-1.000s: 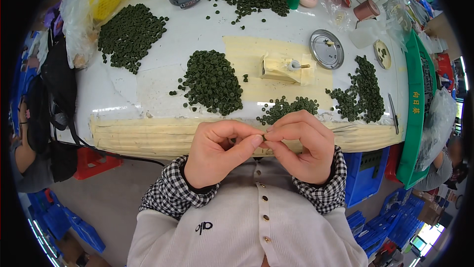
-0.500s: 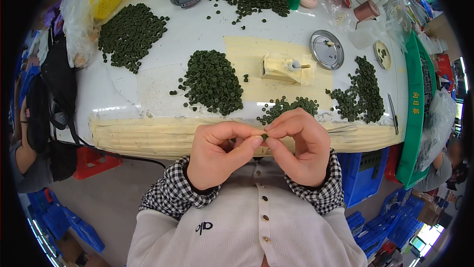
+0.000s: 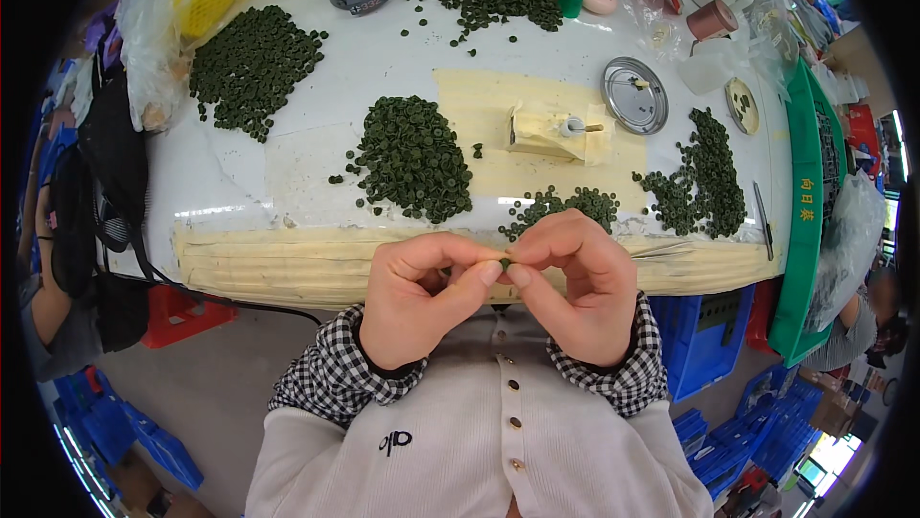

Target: The person is sorting or inspecting small green plastic components at a workbench.

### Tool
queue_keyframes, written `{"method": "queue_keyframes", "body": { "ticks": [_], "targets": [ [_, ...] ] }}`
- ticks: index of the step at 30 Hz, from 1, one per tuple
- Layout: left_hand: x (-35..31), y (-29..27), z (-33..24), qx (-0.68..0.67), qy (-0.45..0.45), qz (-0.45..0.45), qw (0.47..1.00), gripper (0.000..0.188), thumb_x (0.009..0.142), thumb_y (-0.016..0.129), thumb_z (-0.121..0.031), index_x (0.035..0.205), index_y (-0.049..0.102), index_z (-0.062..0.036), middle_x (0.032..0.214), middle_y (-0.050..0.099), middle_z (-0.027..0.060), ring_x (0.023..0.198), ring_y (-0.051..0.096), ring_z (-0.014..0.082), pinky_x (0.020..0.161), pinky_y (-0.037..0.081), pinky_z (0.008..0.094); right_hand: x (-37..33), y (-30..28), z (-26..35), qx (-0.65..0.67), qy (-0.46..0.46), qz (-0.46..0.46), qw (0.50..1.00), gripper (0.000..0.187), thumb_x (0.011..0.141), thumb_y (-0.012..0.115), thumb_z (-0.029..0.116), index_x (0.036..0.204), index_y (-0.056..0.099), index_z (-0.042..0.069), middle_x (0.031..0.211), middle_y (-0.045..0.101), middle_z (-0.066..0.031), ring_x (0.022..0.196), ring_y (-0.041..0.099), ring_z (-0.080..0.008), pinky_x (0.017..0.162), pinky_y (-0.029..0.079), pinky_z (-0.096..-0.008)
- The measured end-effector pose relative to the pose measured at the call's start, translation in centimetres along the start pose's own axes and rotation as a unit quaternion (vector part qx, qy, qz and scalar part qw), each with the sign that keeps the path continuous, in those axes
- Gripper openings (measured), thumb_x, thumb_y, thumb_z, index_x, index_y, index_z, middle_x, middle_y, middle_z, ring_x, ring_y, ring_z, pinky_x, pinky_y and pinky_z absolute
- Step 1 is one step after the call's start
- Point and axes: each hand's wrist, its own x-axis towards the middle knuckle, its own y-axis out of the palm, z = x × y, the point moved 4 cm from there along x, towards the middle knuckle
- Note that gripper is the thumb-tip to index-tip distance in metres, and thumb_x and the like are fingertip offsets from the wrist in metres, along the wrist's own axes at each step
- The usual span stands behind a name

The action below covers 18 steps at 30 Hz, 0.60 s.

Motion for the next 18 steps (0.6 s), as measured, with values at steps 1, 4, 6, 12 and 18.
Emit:
{"method": "queue_keyframes", "body": {
  "ticks": [1,4,6,12,18],
  "targets": [
    [0.1,0.0,-0.1,-0.02,-0.01,-0.01,1.0,0.012,0.09,0.06,-0.001,0.1,0.066,0.0008,0.075,0.065,0.0012,0.055,0.041,-0.0015,0.049,0.033,0.0157,0.0,-0.3,0.1,-0.024,-0.006,-0.022,0.999,0.016,0.075,0.067,-0.008,0.088,0.064,0.0,0.084,0.062,-0.0088,0.076,0.061,-0.0183,0.068,0.05,-0.0283],
    [0.4,-1.5,-0.5,-0.157,-0.084,-0.021,0.984,0.012,0.094,0.056,-0.007,0.102,0.063,-0.0002,0.083,0.068,0.0069,0.053,0.038,0.0001,0.049,0.031,0.0166,0.3,-2.1,0.7,-0.149,-0.04,-0.058,0.986,0.015,0.074,0.069,-0.006,0.087,0.065,0.0,0.084,0.062,-0.0087,0.073,0.06,-0.0209,0.066,0.048,-0.0293],
    [0.5,-2.2,-0.7,-0.178,-0.071,-0.052,0.98,0.015,0.098,0.05,-0.014,0.1,0.06,-0.0035,0.079,0.064,0.0036,0.05,0.031,0.0022,0.047,0.027,0.0188,0.7,-2.9,1.4,-0.302,-0.083,-0.033,0.949,0.014,0.073,0.07,-0.005,0.085,0.065,0.001,0.085,0.062,-0.0083,0.072,0.058,-0.0222,0.065,0.047,-0.03],
    [0.8,-3.1,-0.6,-0.336,-0.074,-0.028,0.938,0.017,0.1,0.046,-0.016,0.107,0.056,-0.0041,0.089,0.063,0.0064,0.056,0.036,0.0064,0.053,0.03,0.0207,0.8,-1.5,0.1,-0.439,-0.147,0.039,0.886,0.015,0.07,0.074,0.006,0.08,0.062,0.007,0.078,0.055,-0.005,0.081,0.05,-0.0254,0.071,0.042,-0.0352],
    [-0.1,-2.8,-1.4,-0.303,-0.036,-0.073,0.95,0.026,0.098,0.041,-0.003,0.122,0.05,-0.0001,0.124,0.055,0.0175,0.1,0.056,0.0167,0.087,0.047,0.0248,1.0,-0.8,-0.1,-0.505,-0.168,0.034,0.846,0.015,0.071,0.072,0.011,0.08,0.061,0.008,0.08,0.052,-0.0043,0.082,0.049,-0.0247,0.073,0.04,-0.0364]
  ]
}}
